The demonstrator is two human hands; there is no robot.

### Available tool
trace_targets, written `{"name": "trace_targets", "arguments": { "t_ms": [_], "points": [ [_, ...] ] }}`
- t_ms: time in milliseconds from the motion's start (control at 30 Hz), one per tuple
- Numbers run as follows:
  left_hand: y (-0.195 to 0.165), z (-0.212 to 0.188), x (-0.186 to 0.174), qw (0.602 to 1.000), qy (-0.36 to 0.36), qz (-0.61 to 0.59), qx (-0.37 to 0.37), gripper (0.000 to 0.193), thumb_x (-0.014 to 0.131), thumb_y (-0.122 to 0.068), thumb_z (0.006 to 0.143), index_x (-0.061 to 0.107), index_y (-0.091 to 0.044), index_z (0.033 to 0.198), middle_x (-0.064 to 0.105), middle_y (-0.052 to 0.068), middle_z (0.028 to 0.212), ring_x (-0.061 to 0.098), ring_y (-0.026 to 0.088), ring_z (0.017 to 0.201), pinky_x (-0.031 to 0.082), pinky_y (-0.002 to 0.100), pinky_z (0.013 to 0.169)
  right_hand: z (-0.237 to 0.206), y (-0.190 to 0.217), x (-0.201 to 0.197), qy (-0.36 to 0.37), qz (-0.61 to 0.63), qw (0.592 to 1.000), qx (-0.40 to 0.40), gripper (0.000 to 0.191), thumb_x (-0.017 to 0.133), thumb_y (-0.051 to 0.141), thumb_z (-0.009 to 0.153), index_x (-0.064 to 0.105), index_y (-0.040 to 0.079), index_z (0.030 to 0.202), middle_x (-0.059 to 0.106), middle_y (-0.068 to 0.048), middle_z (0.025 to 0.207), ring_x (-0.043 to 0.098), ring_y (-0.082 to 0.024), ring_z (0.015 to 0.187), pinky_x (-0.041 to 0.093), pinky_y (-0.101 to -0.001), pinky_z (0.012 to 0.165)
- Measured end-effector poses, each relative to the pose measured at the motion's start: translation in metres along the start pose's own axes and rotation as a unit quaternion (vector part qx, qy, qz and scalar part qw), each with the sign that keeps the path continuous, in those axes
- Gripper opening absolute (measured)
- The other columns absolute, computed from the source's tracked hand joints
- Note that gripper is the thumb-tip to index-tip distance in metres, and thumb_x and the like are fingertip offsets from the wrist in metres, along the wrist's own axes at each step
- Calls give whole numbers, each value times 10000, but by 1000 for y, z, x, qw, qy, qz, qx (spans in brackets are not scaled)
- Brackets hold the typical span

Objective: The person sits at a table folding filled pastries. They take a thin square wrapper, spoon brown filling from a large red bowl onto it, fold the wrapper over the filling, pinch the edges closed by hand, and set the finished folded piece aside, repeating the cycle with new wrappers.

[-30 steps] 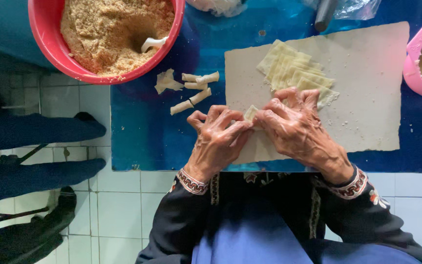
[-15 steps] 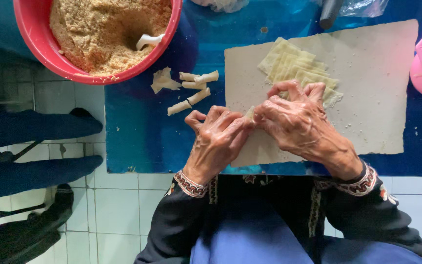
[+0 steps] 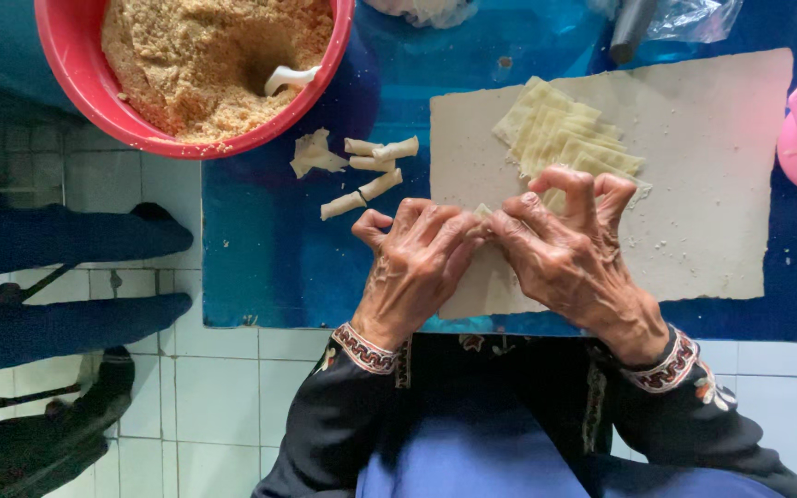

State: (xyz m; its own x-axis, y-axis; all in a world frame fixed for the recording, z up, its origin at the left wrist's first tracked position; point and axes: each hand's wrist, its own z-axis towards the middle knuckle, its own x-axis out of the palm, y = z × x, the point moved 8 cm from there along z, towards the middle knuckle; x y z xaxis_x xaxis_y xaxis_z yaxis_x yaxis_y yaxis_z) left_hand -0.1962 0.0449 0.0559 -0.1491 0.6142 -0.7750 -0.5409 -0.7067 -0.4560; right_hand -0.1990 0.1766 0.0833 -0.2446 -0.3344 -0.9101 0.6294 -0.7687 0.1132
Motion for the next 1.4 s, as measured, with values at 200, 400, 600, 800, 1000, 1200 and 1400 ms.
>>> {"name": "trace_targets", "arguments": {
  "t_ms": [200,400,600,800,1000,1200,1400],
  "points": [
    [2,-1,2,999,5,36,7,207,742,-195,909,692,-232,1106,622,-76,1061,579,164,1077,262,490,892,1,-9,4,18,45,999,24,109,743,177,922,736,183,1031,687,51,1055,524,-224,1218,272,-528,931],
    [0,-6,2,998,-6,59,11,279,756,-227,921,696,-250,1193,608,-90,1078,525,187,1110,245,495,863,-1,-6,5,-6,-2,999,34,107,766,197,934,733,206,1036,673,45,1116,481,-276,1249,265,-541,967],
    [-2,-5,3,992,-15,126,1,251,771,-231,925,692,-253,1163,622,-109,1103,520,179,1125,257,508,875,-10,1,1,-9,-33,999,17,151,780,219,973,760,197,1121,673,49,1162,458,-285,1359,248,-551,992],
    [-2,-2,0,996,-26,85,-14,252,796,-239,899,692,-223,1128,624,-77,1133,518,202,1167,280,508,890,-9,1,7,-9,-75,997,26,200,779,188,995,766,185,1194,694,30,1245,439,-310,1398,249,-545,1004],
    [0,-1,-3,997,-24,59,-33,350,746,-192,836,686,-153,1179,624,-25,1165,503,262,1164,281,532,838,-12,7,8,39,-81,996,26,312,697,355,1061,752,184,1316,653,-16,1350,360,-359,1441,238,-577,1016],
    [12,-10,-12,986,-108,78,-101,612,708,-59,907,510,-154,1479,569,6,1393,476,241,1323,274,500,956,-6,2,25,98,-149,984,17,538,597,546,1038,708,150,1385,531,-108,1484,275,-373,1462,220,-634,1031],
    [29,-28,-30,955,-237,12,-180,612,701,-60,961,398,-128,1489,513,58,1418,451,261,1367,268,438,1061,18,-7,23,65,-117,991,-7,395,722,383,1029,708,177,1365,604,-43,1336,353,-326,1394,230,-585,1048]
  ]
}}
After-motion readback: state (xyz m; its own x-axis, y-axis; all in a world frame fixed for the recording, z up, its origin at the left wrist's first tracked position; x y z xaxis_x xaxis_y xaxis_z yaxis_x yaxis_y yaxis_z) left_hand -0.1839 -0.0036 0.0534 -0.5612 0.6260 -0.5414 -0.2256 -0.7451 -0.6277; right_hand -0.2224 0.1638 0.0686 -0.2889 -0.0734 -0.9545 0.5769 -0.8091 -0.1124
